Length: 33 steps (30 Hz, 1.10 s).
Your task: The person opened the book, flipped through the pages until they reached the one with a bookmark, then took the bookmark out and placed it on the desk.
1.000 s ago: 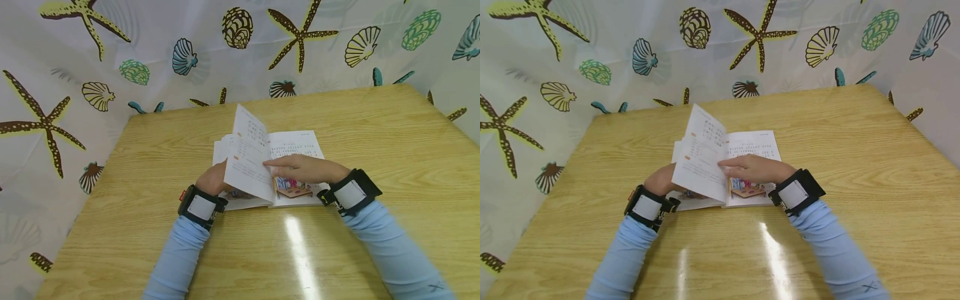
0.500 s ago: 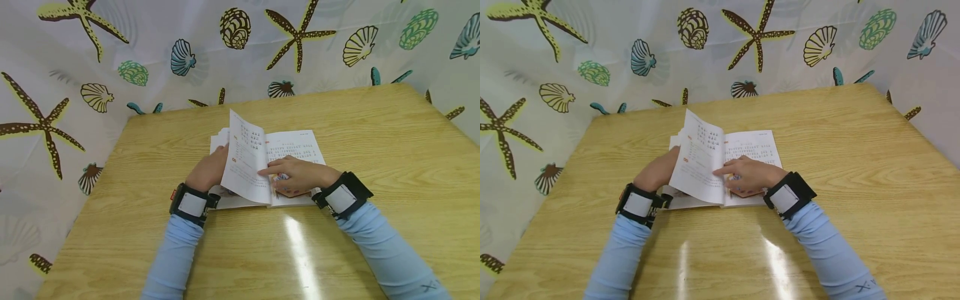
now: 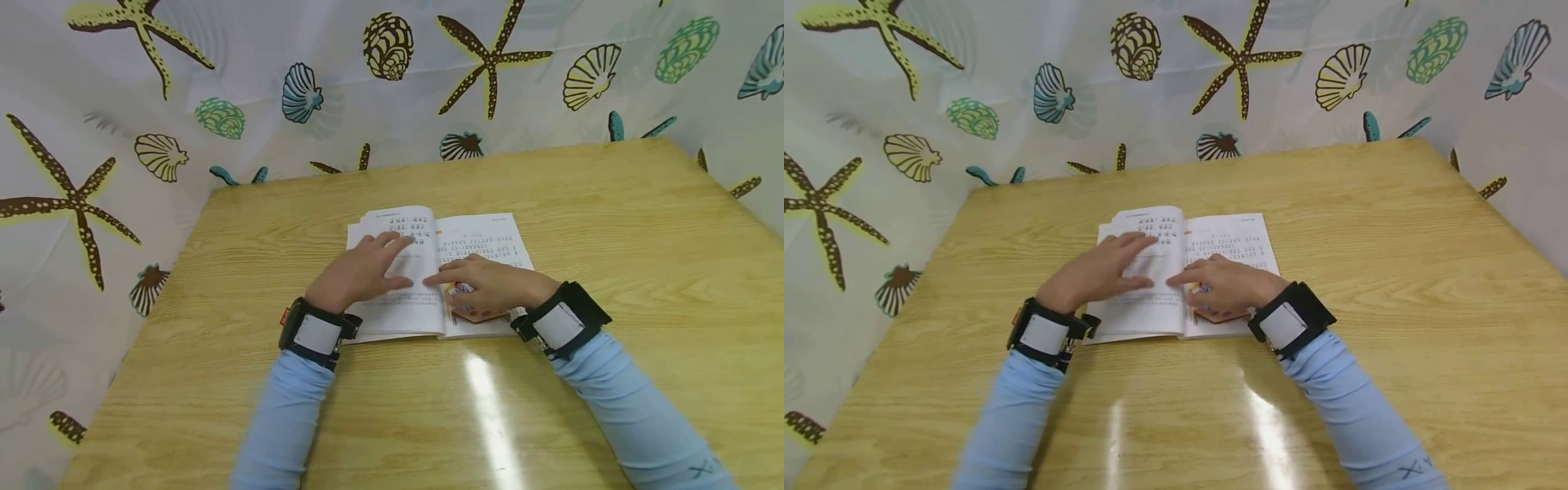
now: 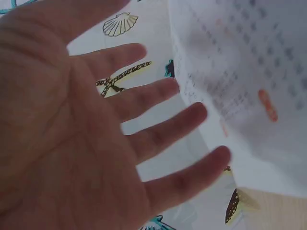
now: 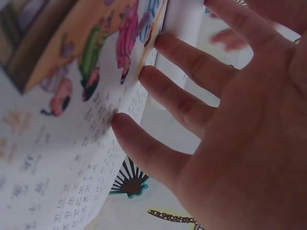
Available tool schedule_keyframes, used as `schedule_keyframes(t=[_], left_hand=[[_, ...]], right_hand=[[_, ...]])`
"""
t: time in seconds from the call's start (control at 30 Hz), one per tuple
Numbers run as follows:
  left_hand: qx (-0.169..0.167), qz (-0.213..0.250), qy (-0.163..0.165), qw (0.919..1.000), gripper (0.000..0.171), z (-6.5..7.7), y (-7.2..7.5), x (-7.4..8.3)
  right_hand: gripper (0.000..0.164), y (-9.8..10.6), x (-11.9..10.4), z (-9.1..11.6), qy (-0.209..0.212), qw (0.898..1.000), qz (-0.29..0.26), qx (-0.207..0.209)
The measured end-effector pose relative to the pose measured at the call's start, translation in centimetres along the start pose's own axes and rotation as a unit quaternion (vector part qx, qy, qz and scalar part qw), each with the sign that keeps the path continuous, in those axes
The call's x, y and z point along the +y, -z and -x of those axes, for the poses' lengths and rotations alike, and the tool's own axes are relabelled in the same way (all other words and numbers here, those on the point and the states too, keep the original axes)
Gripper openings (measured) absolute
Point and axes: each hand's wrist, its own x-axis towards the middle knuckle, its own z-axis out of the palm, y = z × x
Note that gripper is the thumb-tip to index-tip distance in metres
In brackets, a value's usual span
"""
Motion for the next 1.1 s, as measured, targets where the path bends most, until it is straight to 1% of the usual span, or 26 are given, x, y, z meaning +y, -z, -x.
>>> schedule_keyframes(t=[0.03,0.07,0.13,0.17,0.27,0.37,0.47,0.53,0.63,0.83,0.97,1.1], left_hand=[[-0.036,0.004,0.011,0.9993,0.071,-0.2,-0.4,0.2],[-0.066,0.007,0.024,0.9975,0.074,-0.5,-0.7,0.4],[-0.102,0.012,0.044,0.9937,0.079,-0.7,-1.2,0.6],[-0.11,0.011,0.051,0.9926,0.08,-0.8,-1.4,0.6],[-0.113,0.008,0.057,0.992,0.081,-0.9,-1.6,0.7],[-0.113,0.008,0.057,0.992,0.081,-0.9,-1.6,0.7],[-0.112,0.012,0.059,0.9918,0.081,-0.9,-1.7,0.8],[-0.112,0.016,0.061,0.9916,0.081,-0.9,-1.7,0.9],[-0.113,0.02,0.064,0.9913,0.081,-0.9,-1.7,1.1],[-0.108,0.017,0.064,0.9919,0.082,-0.8,-1.7,1.2],[-0.108,0.017,0.065,0.9919,0.082,-0.8,-1.7,1.2],[-0.108,0.017,0.067,0.9917,0.081,-0.7,-1.7,1.2]], right_hand=[[0.04,0.0,0.0,0.0,0.002,1.0,0.001,0.001],[0.04,0.0,0.0,0.0,0.005,1.0,0.002,0.001],[0.04,0.0,0.0,0.0,0.008,1.0,0.004,0.001],[0.04,0.0,0.0,0.0,0.007,1.0,0.005,0.001],[0.04,-0.1,0.0,-0.1,0.007,1.0,0.008,0.002],[0.048,-0.1,-0.1,0.0,-0.013,1.0,0.014,0.004],[0.06,-0.1,0.0,0.1,-0.063,0.997,0.035,0.006],[0.065,0.1,0.3,0.4,-0.103,0.993,0.05,0.007],[0.065,0.6,1.3,1.1,-0.15,0.986,0.07,0.011],[0.063,2.0,3.8,2.7,-0.215,0.974,0.069,0.02],[0.062,2.4,4.7,3.3,-0.234,0.97,0.063,0.024],[0.062,2.4,4.9,3.4,-0.232,0.971,0.053,0.028]])
